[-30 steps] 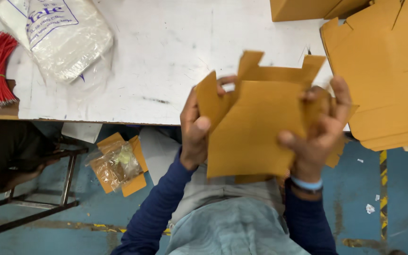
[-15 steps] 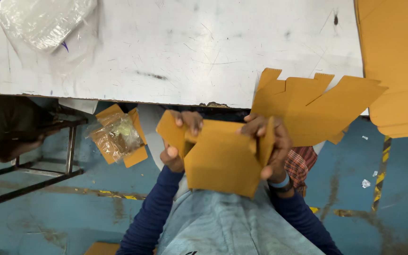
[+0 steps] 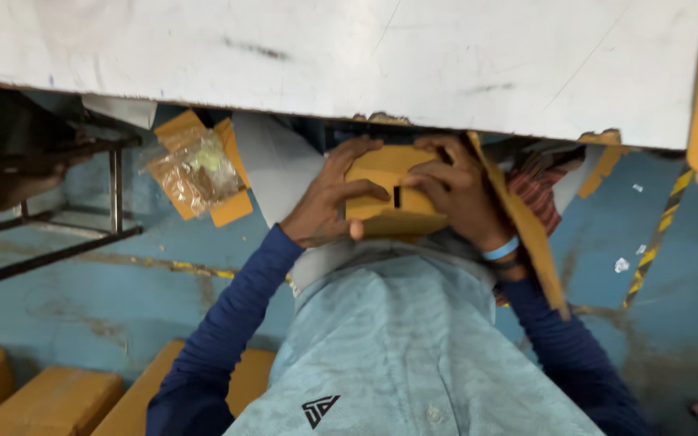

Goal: The person assembles small cardboard boxes and packs electronic components, including a white power adapter and a cylindrical device, into them. The person places each item into a plastic bag before putting it into the box, then closes the box and moves it aside.

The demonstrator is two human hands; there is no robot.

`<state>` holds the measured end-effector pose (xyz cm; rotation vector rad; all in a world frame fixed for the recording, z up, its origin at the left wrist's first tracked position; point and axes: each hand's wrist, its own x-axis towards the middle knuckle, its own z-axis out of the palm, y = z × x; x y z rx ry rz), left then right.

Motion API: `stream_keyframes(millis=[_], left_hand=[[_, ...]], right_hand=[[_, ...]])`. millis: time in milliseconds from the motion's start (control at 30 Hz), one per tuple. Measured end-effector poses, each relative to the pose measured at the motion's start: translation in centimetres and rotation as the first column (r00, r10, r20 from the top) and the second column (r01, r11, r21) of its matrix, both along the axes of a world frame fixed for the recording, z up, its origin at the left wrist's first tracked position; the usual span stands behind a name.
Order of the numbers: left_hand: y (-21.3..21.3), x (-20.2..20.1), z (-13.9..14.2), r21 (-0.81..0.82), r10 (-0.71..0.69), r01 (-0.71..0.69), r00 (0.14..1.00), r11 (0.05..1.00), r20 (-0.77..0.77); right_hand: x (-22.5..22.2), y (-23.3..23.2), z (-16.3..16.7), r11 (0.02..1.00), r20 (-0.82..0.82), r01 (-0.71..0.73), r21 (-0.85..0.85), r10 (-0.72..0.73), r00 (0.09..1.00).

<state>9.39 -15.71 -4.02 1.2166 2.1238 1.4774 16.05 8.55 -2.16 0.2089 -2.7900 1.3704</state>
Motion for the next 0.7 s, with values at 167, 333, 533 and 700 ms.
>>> stream_keyframes(millis=[167, 333, 533, 700], left_hand=[[0.4, 0.7, 0.3, 0.018, 0.108, -0.114, 0.975, 0.993, 0.194], [1.8, 1.4, 0.0, -0.004, 0.228, -0.257, 0.847, 0.966, 0.481], [0.8, 0.4, 0.6, -0.085, 0.034, -0.027, 0.997, 0.996, 0.076], [0.5, -0.1, 0.6, -0.218, -0.127, 0.114, 0.991, 0.969, -0.047]], right_hand=[[3.0, 2.7, -0.4, 0.917, 0.001, -0.087, -0.389, 0.095, 0.996], [4.6, -0.3, 0.3, 0.995, -0.168, 0.089, -0.046, -0.096, 0.981], [5.5, -1.5, 0.1, 0.977, -0.093, 0.211, 0.043, -0.206, 0.974], [4.3, -1.7, 1.7, 0.88, -0.286, 0.032, 0.475, 0.12, 0.951]])
